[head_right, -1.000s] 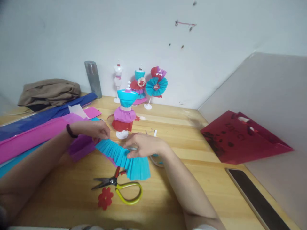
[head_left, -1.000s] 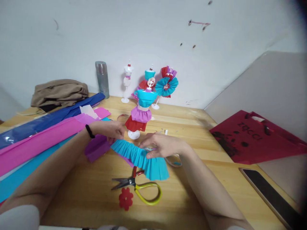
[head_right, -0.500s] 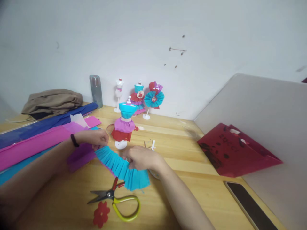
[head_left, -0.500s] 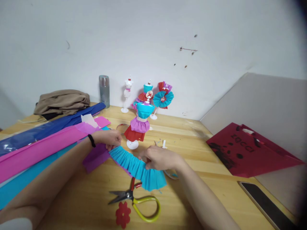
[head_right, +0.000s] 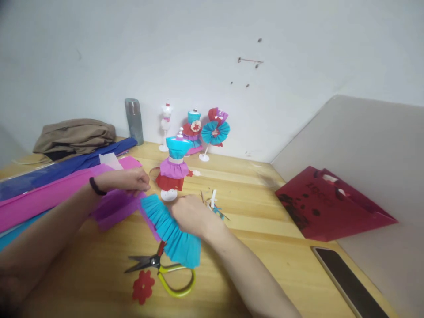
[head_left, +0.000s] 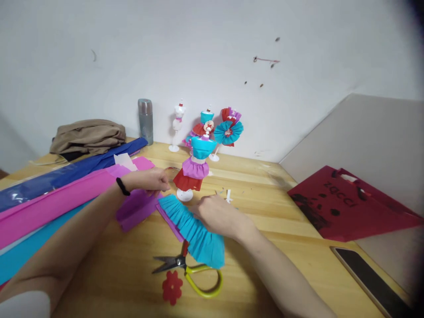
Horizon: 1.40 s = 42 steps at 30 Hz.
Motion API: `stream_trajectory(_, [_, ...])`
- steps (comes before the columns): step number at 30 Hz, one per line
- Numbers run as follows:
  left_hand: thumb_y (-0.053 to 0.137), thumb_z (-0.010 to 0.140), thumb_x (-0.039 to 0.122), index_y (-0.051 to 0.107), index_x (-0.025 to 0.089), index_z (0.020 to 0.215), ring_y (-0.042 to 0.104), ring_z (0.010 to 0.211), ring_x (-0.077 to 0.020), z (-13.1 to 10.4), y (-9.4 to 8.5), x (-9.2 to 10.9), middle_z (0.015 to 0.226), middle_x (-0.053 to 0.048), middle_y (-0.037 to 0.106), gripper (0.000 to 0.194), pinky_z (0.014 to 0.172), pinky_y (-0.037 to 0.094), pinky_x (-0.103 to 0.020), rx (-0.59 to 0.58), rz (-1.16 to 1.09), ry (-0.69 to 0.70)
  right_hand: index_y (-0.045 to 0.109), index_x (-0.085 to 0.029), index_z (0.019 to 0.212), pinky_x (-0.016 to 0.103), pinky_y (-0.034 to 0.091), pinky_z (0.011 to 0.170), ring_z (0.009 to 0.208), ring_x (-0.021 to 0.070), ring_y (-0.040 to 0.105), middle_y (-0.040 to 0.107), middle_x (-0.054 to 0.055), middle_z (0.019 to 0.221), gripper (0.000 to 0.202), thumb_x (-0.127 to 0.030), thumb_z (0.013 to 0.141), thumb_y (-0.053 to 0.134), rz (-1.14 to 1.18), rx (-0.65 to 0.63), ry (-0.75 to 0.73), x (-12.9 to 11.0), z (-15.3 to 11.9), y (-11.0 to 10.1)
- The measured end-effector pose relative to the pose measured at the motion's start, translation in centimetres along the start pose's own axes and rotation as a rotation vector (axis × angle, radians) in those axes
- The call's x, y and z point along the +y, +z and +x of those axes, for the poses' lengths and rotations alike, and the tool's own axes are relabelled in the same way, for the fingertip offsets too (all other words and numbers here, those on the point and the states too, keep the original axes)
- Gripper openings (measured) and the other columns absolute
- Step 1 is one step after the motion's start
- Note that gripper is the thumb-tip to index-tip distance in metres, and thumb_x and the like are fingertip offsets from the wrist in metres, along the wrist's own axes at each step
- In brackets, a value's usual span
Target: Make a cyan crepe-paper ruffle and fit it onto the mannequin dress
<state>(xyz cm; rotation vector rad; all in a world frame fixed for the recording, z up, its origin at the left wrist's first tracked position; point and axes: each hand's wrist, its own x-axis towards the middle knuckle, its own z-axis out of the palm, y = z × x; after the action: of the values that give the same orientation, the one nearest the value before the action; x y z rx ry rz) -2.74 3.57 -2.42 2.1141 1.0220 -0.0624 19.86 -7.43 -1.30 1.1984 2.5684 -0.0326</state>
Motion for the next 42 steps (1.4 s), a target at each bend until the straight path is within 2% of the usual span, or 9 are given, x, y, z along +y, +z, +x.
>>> stream_trajectory(6, [0.050, 0.081, 0.028, 0.051, 0.017, 0.061, 0.051, 0.048, -0.0120, -0.3, -0.2, 0.6, 0.055, -0.001, 0.057, 0.023, 0.047, 0.034, -0.022, 0.060, 0.010, 0.003, 0.072, -0.013, 0.091, 0.030, 0.039, 0.062, 0.082, 0.0253, 0.071, 0.077, 0.014, 0.092, 0.025, -0.011, 0.092, 0.047, -0.085, 0.022, -0.049, 0.3, 0.7, 0.6])
stream_trajectory(13, [0.053, 0.081, 0.029, 0.051, 0.018, 0.060, 0.049, 0.047, -0.0120, -0.1, -0.2, 0.2, 0.053, 0.000, 0.055, 0.024, 0.049, 0.033, -0.024, 0.099, 0.011, -0.026, 0.071, -0.016, 0.082, 0.031, 0.026, 0.058, 0.072, 0.0212, 0.065, 0.074, 0.010, 0.082, 0.025, -0.029, 0.092, 0.052, 0.021, 0.087, -0.064, 1.0, 0.9, 1.2])
stream_trajectory(21, [0.051, 0.080, 0.025, 0.055, 0.016, 0.063, 0.055, 0.052, -0.0118, -0.2, -0.7, 0.5, 0.058, -0.001, 0.061, 0.020, 0.052, 0.038, -0.021, 0.130, 0.024, -0.032, 0.067, -0.017, 0.084, 0.028, 0.025, 0.060, 0.067, 0.0139, 0.052, 0.067, 0.005, 0.080, 0.021, -0.012, 0.089, 0.048, 0.263, 0.119, -0.155, 1.5, -0.6, 0.1])
stream_trajectory(26, [0.056, 0.074, 0.023, 0.064, 0.016, 0.067, 0.053, 0.052, -0.0113, -0.2, -0.8, -0.4, 0.060, 0.000, 0.061, 0.013, 0.052, 0.038, -0.020, -0.018, 0.048, 0.067, 0.069, -0.017, 0.082, 0.027, 0.029, 0.062, 0.070, 0.0143, 0.053, 0.066, 0.004, 0.078, 0.024, -0.006, 0.083, 0.048, 0.337, 0.135, -0.167, 1.9, -0.8, 0.1])
stream_trajectory(30, [0.057, 0.073, 0.024, 0.072, 0.016, 0.082, 0.056, 0.057, -0.0124, -0.5, -0.9, -0.5, 0.069, -0.001, 0.066, 0.020, 0.056, 0.042, -0.020, -0.189, 0.088, 0.054, 0.072, -0.017, 0.100, 0.029, 0.040, 0.073, 0.091, 0.0181, 0.060, 0.070, 0.008, 0.099, 0.028, -0.006, 0.088, 0.050, 0.371, 0.195, -0.358, 0.0, -0.1, 0.4])
stream_trajectory(33, [0.056, 0.080, 0.032, 0.072, 0.017, 0.093, 0.059, 0.061, -0.0130, -0.9, -1.3, -0.3, 0.072, -0.001, 0.066, 0.026, 0.056, 0.042, -0.019, -0.073, 0.156, 0.020, 0.070, -0.017, 0.115, 0.032, 0.042, 0.070, 0.089, 0.0227, 0.060, 0.070, 0.007, 0.087, 0.031, -0.009, 0.090, 0.053, 0.218, 0.183, -0.396, -2.9, 1.0, 1.6])
stream_trajectory(35, [0.055, 0.083, 0.035, 0.071, 0.017, 0.097, 0.058, 0.061, -0.0131, -1.2, -1.6, -0.3, 0.072, -0.002, 0.066, 0.028, 0.056, 0.041, -0.019, -0.027, 0.175, 0.014, 0.066, -0.017, 0.123, 0.034, 0.043, 0.067, 0.093, 0.0266, 0.061, 0.070, 0.010, 0.092, 0.035, -0.010, 0.090, 0.056, 0.096, 0.199, -0.315, -4.6, 1.8, 2.7])
stream_trajectory(39, [0.058, 0.082, 0.034, 0.072, 0.016, 0.095, 0.057, 0.059, -0.0124, -1.5, -2.1, -0.3, 0.072, -0.002, 0.066, 0.027, 0.055, 0.040, -0.020, -0.024, 0.156, -0.002, 0.069, -0.009, 0.106, 0.036, 0.047, 0.074, 0.098, 0.0271, 0.060, 0.070, 0.014, 0.097, 0.022, -0.009, 0.091, 0.053, 0.037, 0.204, -0.352, -6.0, 2.9, 4.1])
stream_trajectory(42, [0.059, 0.081, 0.035, 0.073, 0.015, 0.091, 0.057, 0.057, -0.0125, -1.9, -2.7, -0.1, 0.070, -0.002, 0.066, 0.027, 0.052, 0.039, -0.020, 0.031, 0.157, -0.017, 0.070, -0.011, 0.097, 0.034, 0.048, 0.084, 0.101, 0.0252, 0.058, 0.071, 0.012, 0.100, 0.019, -0.013, 0.092, 0.052, 0.098, 0.183, -0.432, -6.0, 3.5, 3.7])
